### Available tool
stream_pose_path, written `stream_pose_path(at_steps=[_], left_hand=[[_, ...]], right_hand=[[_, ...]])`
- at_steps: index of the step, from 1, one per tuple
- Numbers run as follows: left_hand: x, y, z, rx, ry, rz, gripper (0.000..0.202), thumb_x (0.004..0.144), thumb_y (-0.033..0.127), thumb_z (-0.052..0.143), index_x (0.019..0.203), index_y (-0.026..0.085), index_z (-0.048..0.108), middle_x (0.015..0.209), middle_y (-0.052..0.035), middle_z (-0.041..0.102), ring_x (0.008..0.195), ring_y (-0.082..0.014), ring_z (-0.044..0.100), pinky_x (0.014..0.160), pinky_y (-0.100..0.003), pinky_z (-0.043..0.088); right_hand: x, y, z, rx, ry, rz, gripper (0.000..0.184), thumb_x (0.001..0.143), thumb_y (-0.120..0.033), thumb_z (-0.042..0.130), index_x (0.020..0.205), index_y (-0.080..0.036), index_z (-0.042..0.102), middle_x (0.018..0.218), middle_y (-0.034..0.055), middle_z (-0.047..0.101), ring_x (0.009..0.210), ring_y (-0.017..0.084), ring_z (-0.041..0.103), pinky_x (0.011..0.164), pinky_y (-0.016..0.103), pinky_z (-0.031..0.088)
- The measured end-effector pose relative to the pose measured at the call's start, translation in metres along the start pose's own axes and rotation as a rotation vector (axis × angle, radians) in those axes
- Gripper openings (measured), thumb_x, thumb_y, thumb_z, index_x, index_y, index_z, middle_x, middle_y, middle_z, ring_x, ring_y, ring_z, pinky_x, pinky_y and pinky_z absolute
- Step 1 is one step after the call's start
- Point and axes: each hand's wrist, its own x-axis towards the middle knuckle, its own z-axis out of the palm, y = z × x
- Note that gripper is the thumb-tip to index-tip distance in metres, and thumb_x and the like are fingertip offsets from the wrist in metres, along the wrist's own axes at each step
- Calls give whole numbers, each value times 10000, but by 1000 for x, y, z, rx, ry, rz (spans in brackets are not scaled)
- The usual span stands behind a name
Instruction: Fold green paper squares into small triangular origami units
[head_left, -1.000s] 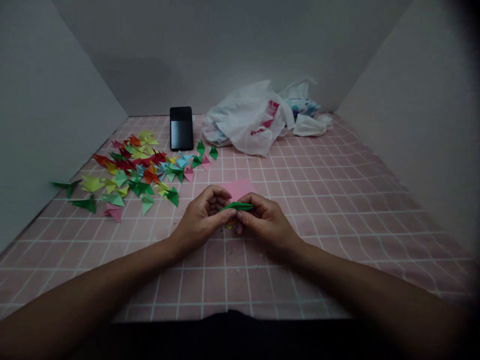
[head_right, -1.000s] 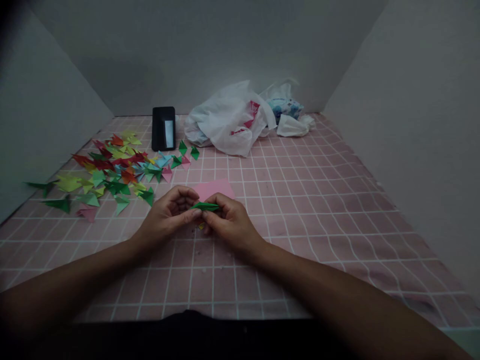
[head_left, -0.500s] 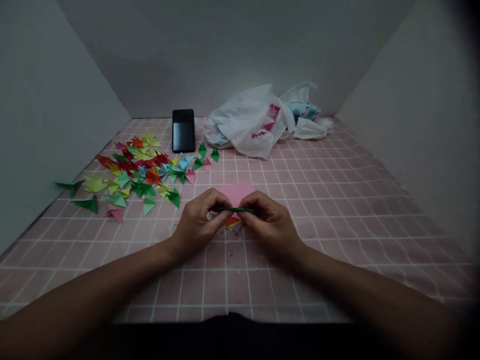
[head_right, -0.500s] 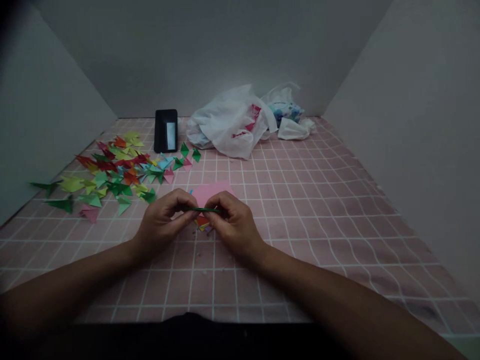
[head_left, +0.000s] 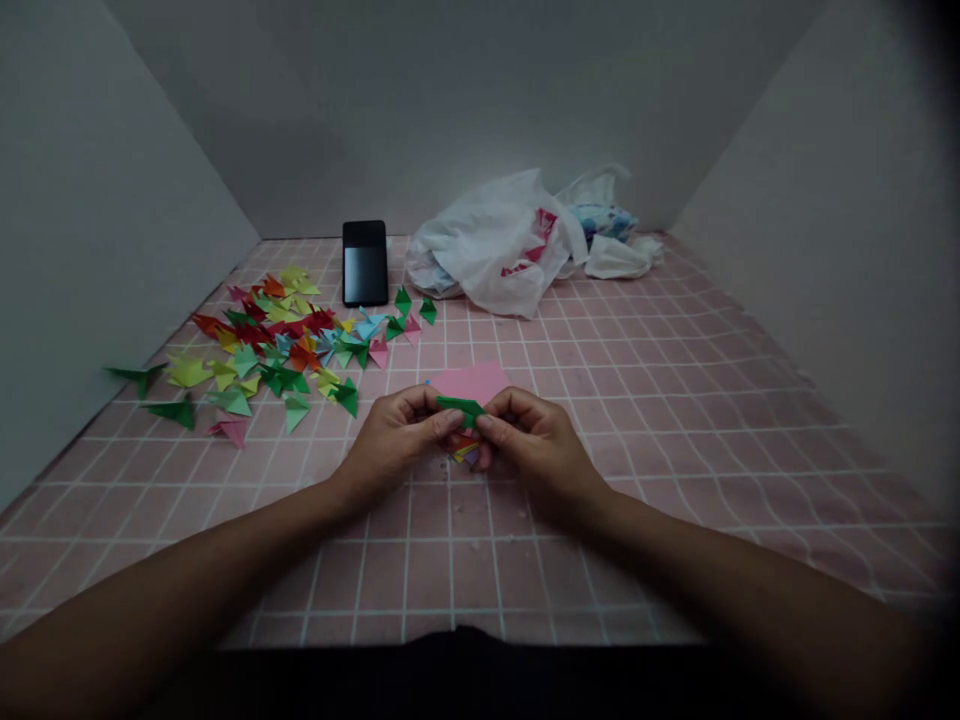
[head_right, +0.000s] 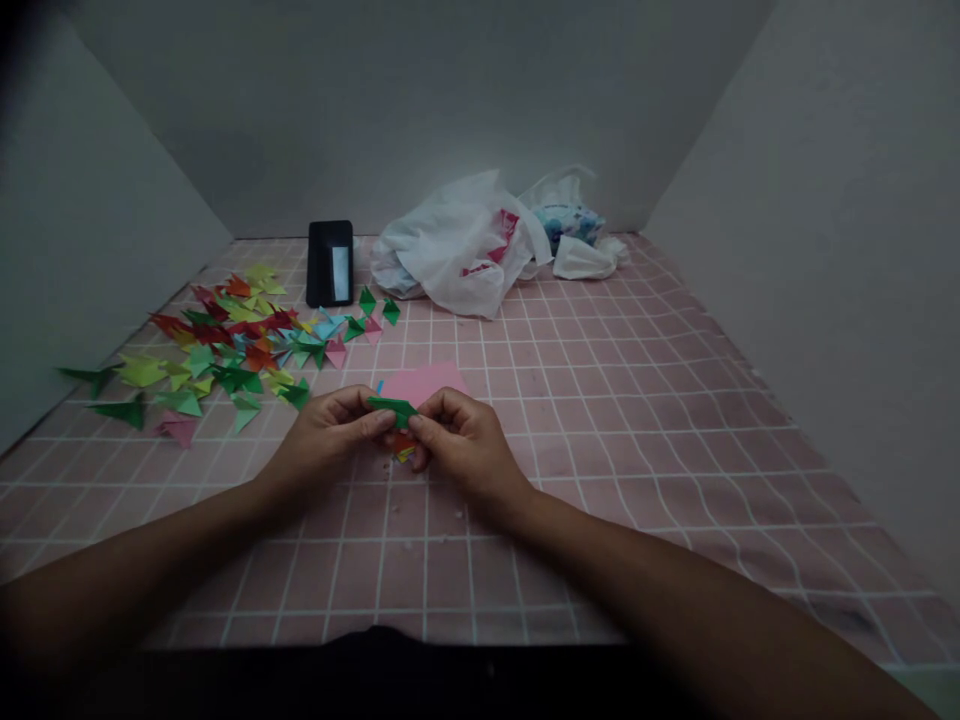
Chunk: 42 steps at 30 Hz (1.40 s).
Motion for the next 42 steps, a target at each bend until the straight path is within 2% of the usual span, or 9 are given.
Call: stream_pose_path(at_steps=[8,19,24,27,30,35,38,42], left_hand=[[2,-6,-1,-98,-3,-21,230,847,349,760,807,151,650,704,-5,719,652,-119,661,686,-248,538],[4,-7,-1,-128,-91,-15,216,848,330,758,816,146,649,697,1,657,632,-108,604,655,-251,508],[5,-8,-1,-192,-111,-36,203,820,298,783,864,148,653,700,7,654,612,-95,597,609,-224,491],[5,-10,0,-245,-87,-26,290,776,274,831,938,174,613,740,27,661,586,-85,604,572,-208,492],[5,-11,2,-279,-90,6,329,748,263,857,894,188,572,754,41,662,589,-89,627,587,-215,526],[2,-7,3,-209,-105,-48,185,804,258,780,872,156,641,741,3,690,649,-118,672,677,-252,576],[1,-5,3,-186,-83,-75,189,817,293,758,900,161,652,765,-6,702,657,-138,684,680,-282,589],[1,-6,1,-118,-76,-65,206,792,286,798,861,160,649,726,-3,700,656,-135,682,664,-256,562]], right_hand=[[2,3,-4,80,-70,9,284,947,-427,660,803,-184,637,624,-13,662,539,121,603,607,274,482],[5,1,-4,221,-181,81,228,889,-376,738,815,-181,643,793,15,719,580,99,611,602,262,503],[1,-3,-1,119,-153,45,192,862,-334,749,819,-185,637,803,22,734,599,104,602,602,266,481],[0,-6,1,37,-134,8,162,842,-301,738,813,-188,626,800,30,739,615,112,589,586,268,456],[0,-7,2,-51,-114,-14,133,836,-278,711,797,-185,624,757,22,713,596,110,563,563,269,419],[1,-7,0,-134,-65,-19,165,833,-293,690,739,-189,602,677,-6,637,582,113,544,553,269,407],[1,-7,0,-154,-56,1,181,836,-303,681,723,-196,589,636,-23,601,555,111,528,533,262,392],[0,-5,-1,-101,-66,27,209,867,-342,673,732,-194,612,610,-26,602,543,112,537,546,265,409]])
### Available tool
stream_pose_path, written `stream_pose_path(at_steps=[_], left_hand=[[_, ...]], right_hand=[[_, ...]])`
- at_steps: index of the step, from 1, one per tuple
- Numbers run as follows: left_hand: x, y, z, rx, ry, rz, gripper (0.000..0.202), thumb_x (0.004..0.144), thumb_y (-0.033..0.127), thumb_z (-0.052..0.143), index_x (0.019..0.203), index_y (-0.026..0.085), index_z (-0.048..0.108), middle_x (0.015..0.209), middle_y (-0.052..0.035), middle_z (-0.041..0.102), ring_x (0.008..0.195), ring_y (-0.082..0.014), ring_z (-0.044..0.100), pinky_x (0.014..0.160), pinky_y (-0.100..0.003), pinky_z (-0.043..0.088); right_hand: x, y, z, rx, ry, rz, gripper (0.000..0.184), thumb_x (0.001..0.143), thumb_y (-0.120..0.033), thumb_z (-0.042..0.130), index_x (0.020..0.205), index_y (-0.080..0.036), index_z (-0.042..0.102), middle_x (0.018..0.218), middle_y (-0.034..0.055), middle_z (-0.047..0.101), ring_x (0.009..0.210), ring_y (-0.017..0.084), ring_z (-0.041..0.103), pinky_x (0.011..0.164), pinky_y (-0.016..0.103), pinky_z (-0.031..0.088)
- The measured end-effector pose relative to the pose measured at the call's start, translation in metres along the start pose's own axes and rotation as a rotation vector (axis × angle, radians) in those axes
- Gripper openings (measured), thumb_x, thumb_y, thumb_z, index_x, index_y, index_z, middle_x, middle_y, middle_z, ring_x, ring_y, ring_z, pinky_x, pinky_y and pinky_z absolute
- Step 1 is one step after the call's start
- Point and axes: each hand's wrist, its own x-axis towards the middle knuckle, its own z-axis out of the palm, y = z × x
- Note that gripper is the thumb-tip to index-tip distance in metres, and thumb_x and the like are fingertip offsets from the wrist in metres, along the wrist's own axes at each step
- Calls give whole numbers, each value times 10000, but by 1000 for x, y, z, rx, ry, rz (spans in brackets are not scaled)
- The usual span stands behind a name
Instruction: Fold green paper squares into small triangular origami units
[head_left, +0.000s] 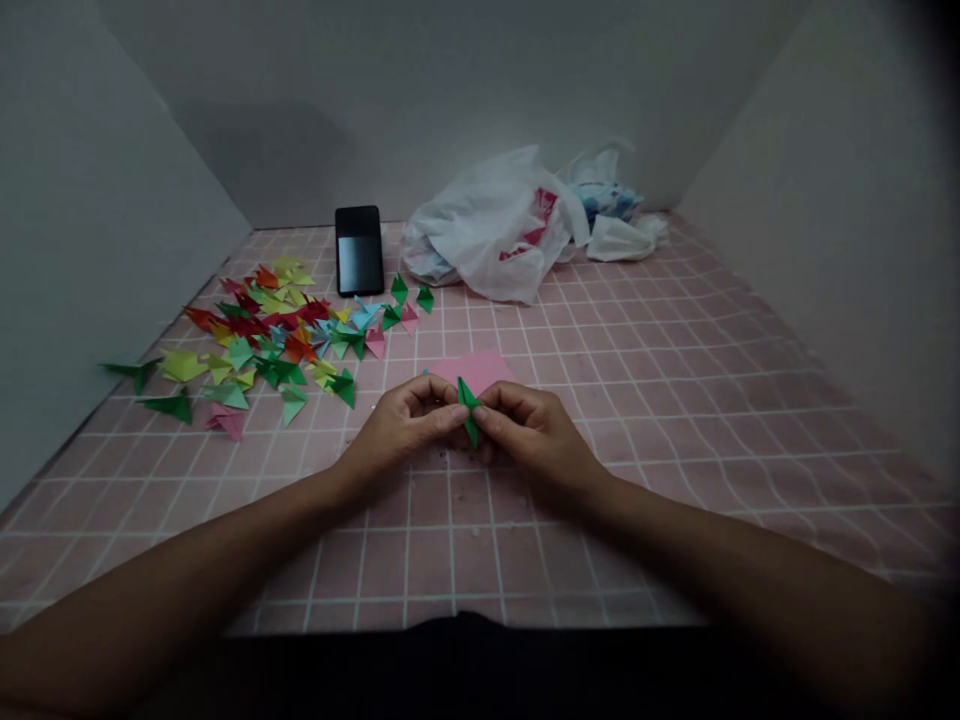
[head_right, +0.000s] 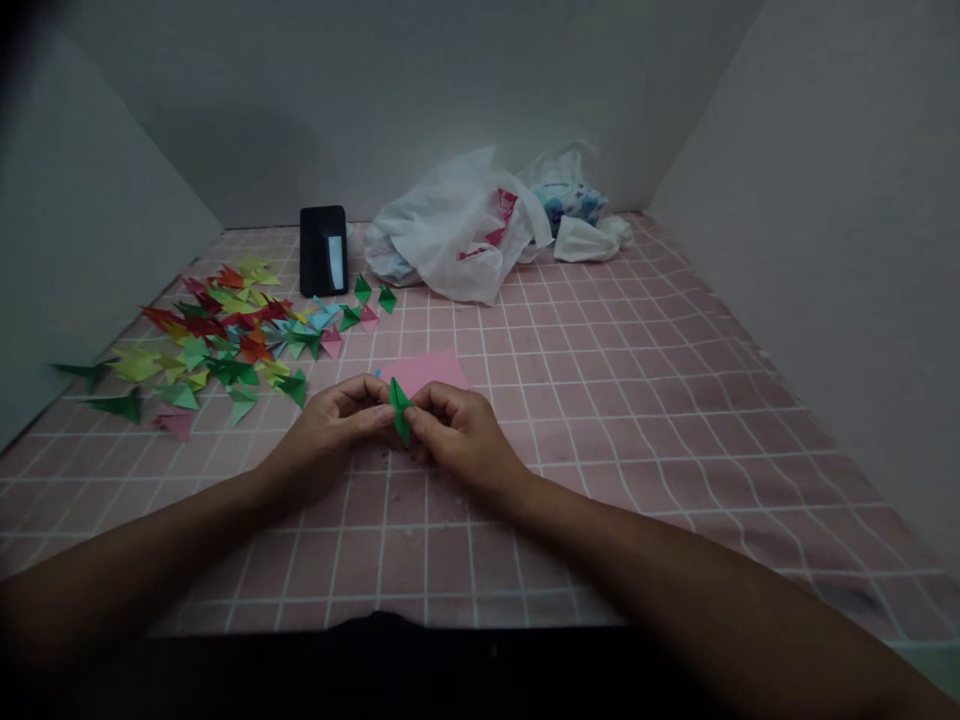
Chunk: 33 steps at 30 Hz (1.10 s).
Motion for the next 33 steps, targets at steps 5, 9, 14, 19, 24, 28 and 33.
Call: stream_pose_path(at_steps=[5,9,14,19,24,28,33], left_hand=[[3,0,0,-49,20,-71,235,757,320,827,806,146,678,702,-9,695,627,-131,665,677,-279,584],[4,0,2,-101,27,-127,289,731,373,855,754,137,690,677,-11,683,611,-115,646,653,-257,577],[4,0,0,-83,9,-85,254,726,313,855,759,144,667,684,-2,686,612,-112,653,663,-251,562],[1,4,-1,97,-7,66,192,752,255,828,804,154,674,747,1,686,677,-117,651,668,-241,534],[0,6,1,176,-17,104,184,746,245,824,789,149,673,735,-6,689,686,-133,650,674,-257,536],[3,2,0,-60,24,-82,243,744,304,827,765,145,644,686,-4,682,622,-125,651,675,-268,555],[5,2,-1,-198,68,-146,235,719,283,849,744,130,673,673,-5,671,605,-98,624,647,-224,550]], right_hand=[[2,4,-2,142,-47,49,248,902,-372,667,738,-187,641,594,-19,635,527,107,566,561,259,432],[3,6,-3,233,-76,118,244,896,-351,676,726,-183,628,608,-14,659,501,99,583,551,249,446],[4,5,-3,225,-70,104,232,881,-353,686,742,-187,604,628,-19,654,502,92,572,542,244,442],[3,2,-1,146,-12,4,173,844,-304,732,816,-190,605,662,-36,633,565,101,572,568,249,442],[3,3,-1,124,1,-31,173,868,-289,714,788,-182,604,653,-33,618,588,105,566,591,257,437],[3,7,-2,171,-11,-61,121,932,-294,645,883,-187,621,650,-36,635,561,102,575,597,260,463],[5,6,-1,192,-29,-117,194,863,-212,699,1042,-234,626,756,-54,649,571,96,598,557,247,501]])
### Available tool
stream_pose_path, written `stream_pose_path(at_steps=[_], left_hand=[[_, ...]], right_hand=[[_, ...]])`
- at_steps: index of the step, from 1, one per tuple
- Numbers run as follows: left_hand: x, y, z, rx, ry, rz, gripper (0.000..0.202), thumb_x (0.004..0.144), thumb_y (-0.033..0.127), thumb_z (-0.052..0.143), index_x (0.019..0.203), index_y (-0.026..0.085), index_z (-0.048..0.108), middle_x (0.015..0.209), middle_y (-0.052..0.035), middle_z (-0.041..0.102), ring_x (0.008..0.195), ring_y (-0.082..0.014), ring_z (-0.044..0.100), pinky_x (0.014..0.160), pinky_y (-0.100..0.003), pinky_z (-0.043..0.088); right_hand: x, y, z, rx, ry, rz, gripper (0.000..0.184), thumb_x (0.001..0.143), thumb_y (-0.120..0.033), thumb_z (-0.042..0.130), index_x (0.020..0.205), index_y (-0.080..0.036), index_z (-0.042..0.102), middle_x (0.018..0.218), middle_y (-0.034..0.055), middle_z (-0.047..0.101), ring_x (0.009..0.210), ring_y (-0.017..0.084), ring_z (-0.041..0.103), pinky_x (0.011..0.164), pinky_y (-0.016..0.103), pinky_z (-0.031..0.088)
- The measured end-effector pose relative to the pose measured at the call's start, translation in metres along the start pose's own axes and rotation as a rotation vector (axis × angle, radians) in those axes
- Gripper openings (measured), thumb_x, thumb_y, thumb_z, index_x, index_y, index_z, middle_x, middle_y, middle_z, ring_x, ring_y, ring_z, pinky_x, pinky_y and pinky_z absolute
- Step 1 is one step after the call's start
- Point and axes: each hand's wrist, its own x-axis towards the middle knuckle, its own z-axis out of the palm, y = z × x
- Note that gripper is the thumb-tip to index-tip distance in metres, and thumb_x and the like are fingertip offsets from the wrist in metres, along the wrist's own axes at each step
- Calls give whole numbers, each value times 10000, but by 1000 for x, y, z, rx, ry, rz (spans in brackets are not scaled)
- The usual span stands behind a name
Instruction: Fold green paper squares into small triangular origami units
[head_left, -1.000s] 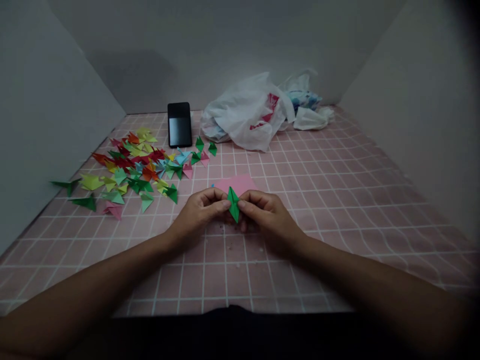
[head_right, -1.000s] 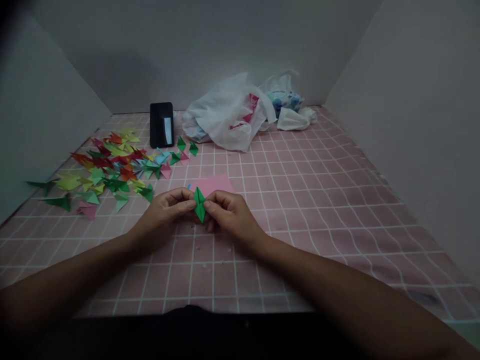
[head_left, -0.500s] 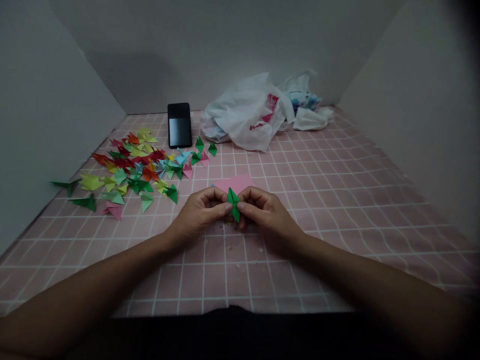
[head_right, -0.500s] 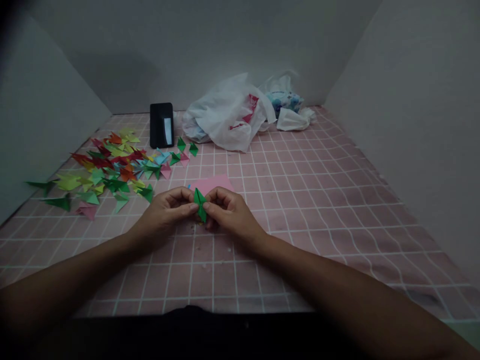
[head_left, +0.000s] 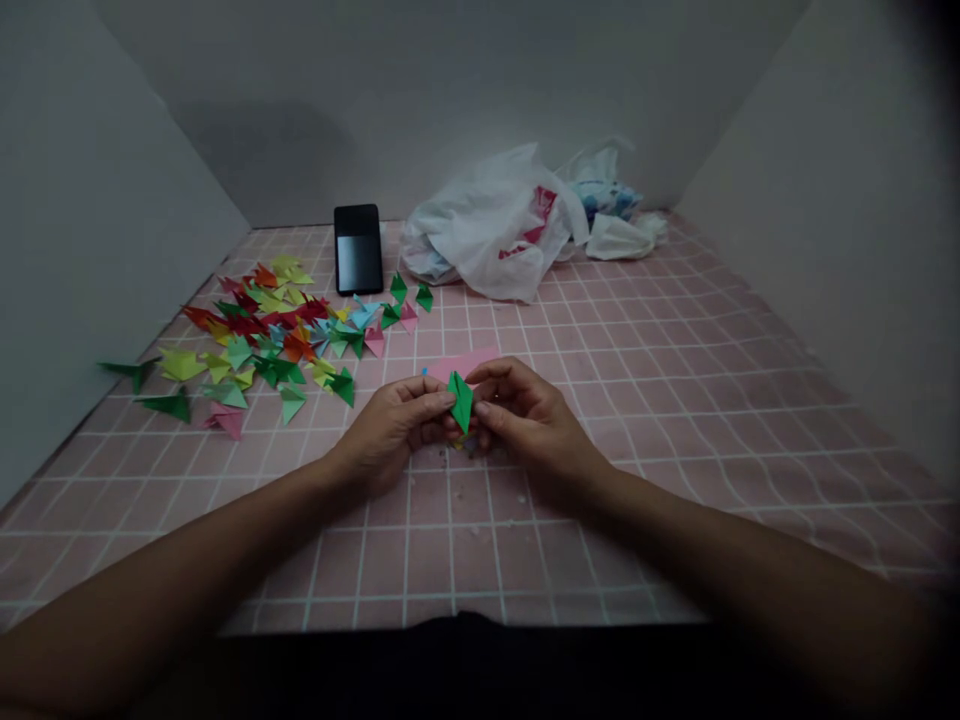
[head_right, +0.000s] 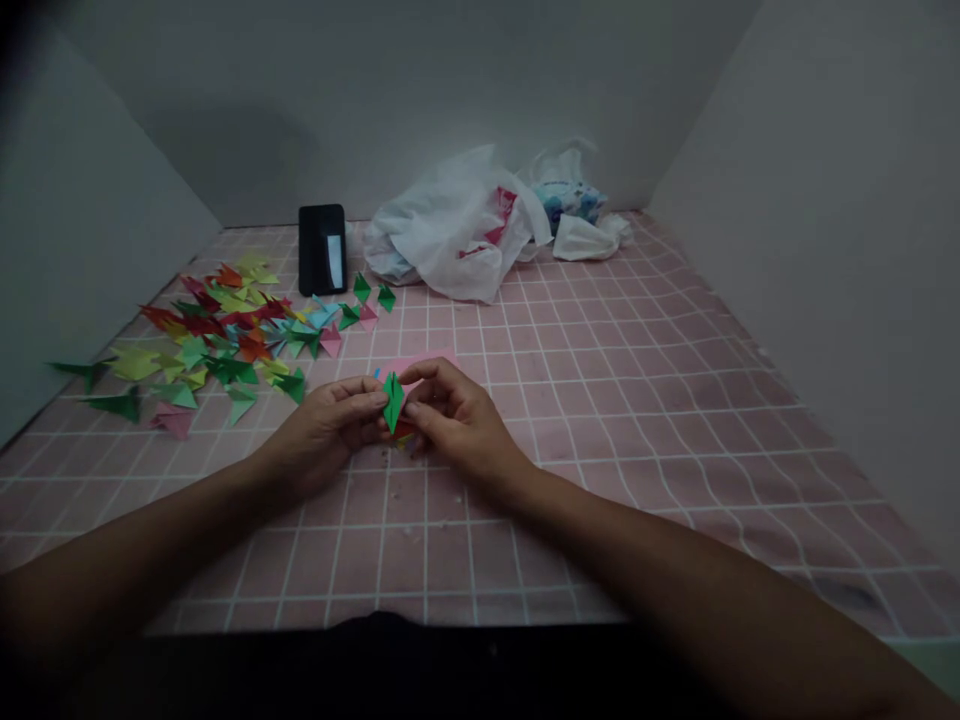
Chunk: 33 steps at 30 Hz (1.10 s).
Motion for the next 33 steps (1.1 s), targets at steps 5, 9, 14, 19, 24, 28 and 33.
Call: stream_pose_path(at_steps=[5,9,14,19,24,28,33], left_hand=[[-1,1,0,-28,19,5,298,737,379,851,767,124,699,688,-12,666,624,-109,625,615,-225,556],[-2,-1,0,-24,-7,4,287,710,330,883,748,114,699,703,-9,667,639,-99,627,609,-200,541],[-2,-2,-1,-44,-21,0,248,706,276,886,795,117,718,704,-6,675,635,-92,629,615,-196,534],[-1,-2,-1,-58,-12,16,228,704,256,881,795,129,715,686,4,671,609,-88,624,617,-204,540],[-2,-2,1,-48,15,15,247,680,243,896,808,133,715,713,3,684,614,-85,619,617,-204,537],[-3,-4,2,-44,-3,19,252,685,236,897,830,138,715,739,3,695,610,-75,611,621,-200,529],[-3,-6,0,-49,-32,23,239,724,230,866,885,149,710,796,-15,720,676,-106,658,677,-231,550]], right_hand=[[1,-1,1,-67,-56,-25,115,860,-212,710,967,-218,668,833,-11,706,647,107,631,576,250,523],[0,0,0,-96,-23,-20,67,882,-238,704,936,-209,676,832,-2,699,670,123,655,590,265,530],[1,1,-4,-256,43,-116,34,882,-230,717,910,-214,704,890,23,678,805,161,652,732,329,550],[3,-2,-8,-533,38,-344,85,848,-198,779,906,-222,723,914,16,637,755,140,589,656,287,484],[3,-5,-8,-605,60,-457,61,888,-174,729,852,-221,718,862,22,644,815,167,609,715,313,479],[0,-5,-6,-496,86,-322,91,918,-192,672,839,-206,714,864,30,651,831,175,618,768,341,489],[-1,-4,-4,-276,73,-61,161,933,-281,647,806,-187,679,775,17,649,728,165,617,710,338,494]])
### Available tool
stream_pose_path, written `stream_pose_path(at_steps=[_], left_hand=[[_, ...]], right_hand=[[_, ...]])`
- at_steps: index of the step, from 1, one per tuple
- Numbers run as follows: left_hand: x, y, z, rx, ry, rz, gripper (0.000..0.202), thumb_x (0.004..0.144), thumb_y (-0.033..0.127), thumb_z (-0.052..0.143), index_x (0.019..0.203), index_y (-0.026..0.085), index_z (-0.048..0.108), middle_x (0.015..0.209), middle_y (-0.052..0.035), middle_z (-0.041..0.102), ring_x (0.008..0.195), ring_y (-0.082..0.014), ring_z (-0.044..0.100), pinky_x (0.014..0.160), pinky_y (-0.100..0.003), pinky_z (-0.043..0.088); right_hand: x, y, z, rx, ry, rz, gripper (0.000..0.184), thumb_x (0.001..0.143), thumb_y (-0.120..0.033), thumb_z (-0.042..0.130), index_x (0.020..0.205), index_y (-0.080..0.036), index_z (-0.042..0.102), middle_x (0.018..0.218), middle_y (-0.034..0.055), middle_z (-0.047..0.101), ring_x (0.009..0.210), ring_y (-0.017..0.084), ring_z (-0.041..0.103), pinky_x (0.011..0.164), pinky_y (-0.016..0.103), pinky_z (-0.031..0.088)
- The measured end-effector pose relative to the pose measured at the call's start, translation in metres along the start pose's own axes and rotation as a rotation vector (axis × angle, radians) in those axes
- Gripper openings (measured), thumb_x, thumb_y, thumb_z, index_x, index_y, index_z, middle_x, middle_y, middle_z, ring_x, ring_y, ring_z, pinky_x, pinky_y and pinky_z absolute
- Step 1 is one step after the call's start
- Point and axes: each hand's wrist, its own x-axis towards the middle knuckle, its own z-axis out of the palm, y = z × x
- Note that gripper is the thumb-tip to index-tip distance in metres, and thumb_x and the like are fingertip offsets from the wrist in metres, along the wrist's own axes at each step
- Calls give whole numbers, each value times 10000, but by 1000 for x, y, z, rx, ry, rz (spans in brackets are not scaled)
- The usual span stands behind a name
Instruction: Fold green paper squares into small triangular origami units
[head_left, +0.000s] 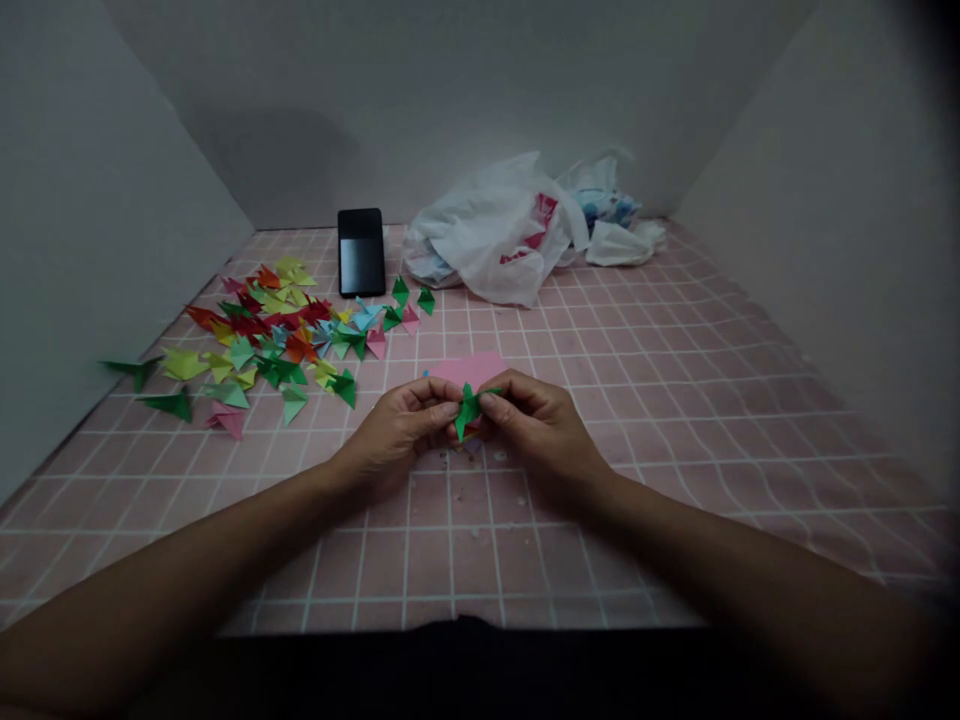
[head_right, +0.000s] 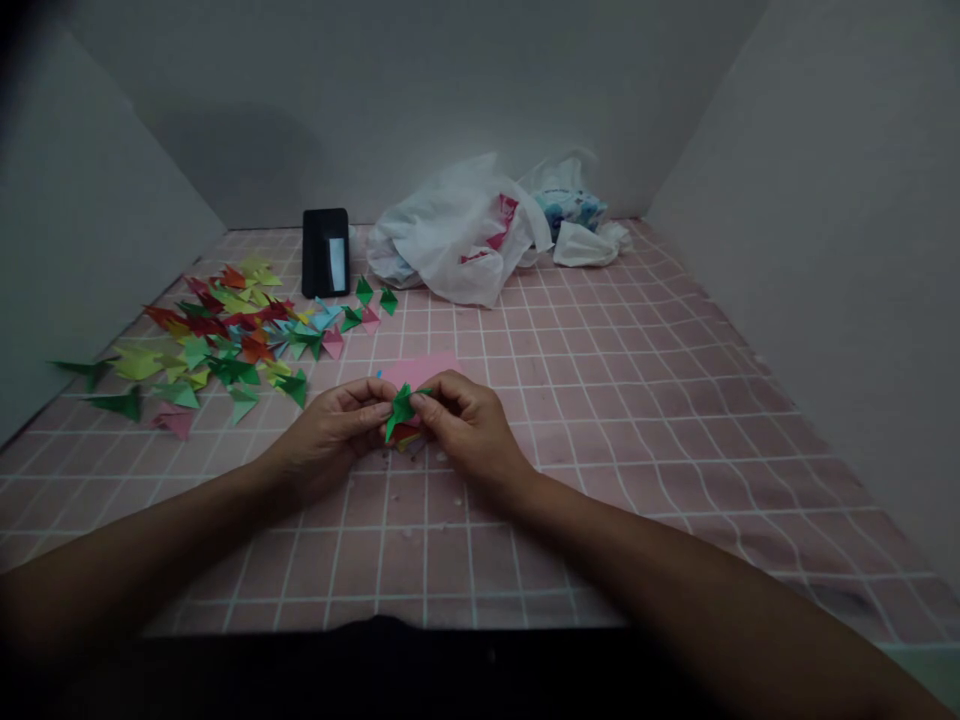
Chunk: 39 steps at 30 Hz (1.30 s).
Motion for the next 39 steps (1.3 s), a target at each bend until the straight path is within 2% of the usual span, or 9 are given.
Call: stream_pose_path(at_steps=[4,13,17,23,27,30,35,37,39], left_hand=[[0,0,1,-8,-13,-1,242,732,219,858,904,150,701,796,-17,725,674,-110,666,670,-230,549],[-1,2,2,-9,-18,9,227,737,220,851,883,146,694,782,-20,726,693,-133,698,679,-252,570],[0,3,3,-34,22,30,252,705,229,877,864,140,703,790,-19,728,692,-127,692,682,-252,589],[-1,2,2,-55,51,51,287,701,221,882,889,141,681,808,-12,715,719,-129,694,720,-280,622],[-2,3,2,-65,46,62,387,715,189,872,1043,189,666,852,-10,728,773,-148,713,720,-282,624],[-2,3,3,-53,20,44,360,713,206,876,1018,172,688,848,-10,722,761,-140,712,719,-266,618],[-1,2,3,4,-25,10,281,758,287,849,966,150,720,786,-22,719,705,-131,700,722,-269,605],[-3,3,3,89,-52,55,258,812,357,802,958,160,723,760,-19,705,682,-137,689,695,-272,589],[-6,6,5,252,-68,138,234,849,384,759,920,163,727,763,-19,694,670,-135,668,666,-259,556]], right_hand=[[0,-1,2,98,3,52,166,904,-307,689,797,-184,657,736,0,655,671,140,599,659,302,473],[-1,0,1,96,16,73,178,920,-331,672,812,-191,648,700,-11,630,627,133,572,614,293,473],[-1,1,2,46,23,-26,64,884,-268,722,906,-209,719,845,9,652,744,146,599,680,301,488],[1,4,0,-172,-31,-256,183,880,-176,723,1024,-284,757,985,27,680,901,185,621,772,338,507],[1,5,-1,-194,-36,-281,207,908,-164,687,1046,-302,755,1015,33,686,953,197,639,825,368,525],[0,4,0,-183,-29,-254,206,898,-148,675,1029,-286,752,986,29,690,939,197,652,845,379,528],[-1,2,0,-139,11,-181,132,900,-176,666,986,-247,736,923,23,706,830,173,650,740,335,526],[-1,0,0,-117,38,-136,48,906,-218,669,918,-227,715,833,10,686,701,147,616,639,302,498],[0,-1,-1,-98,49,-91,70,905,-254,675,851,-212,686,752,-8,651,594,119,553,558,278,451]])
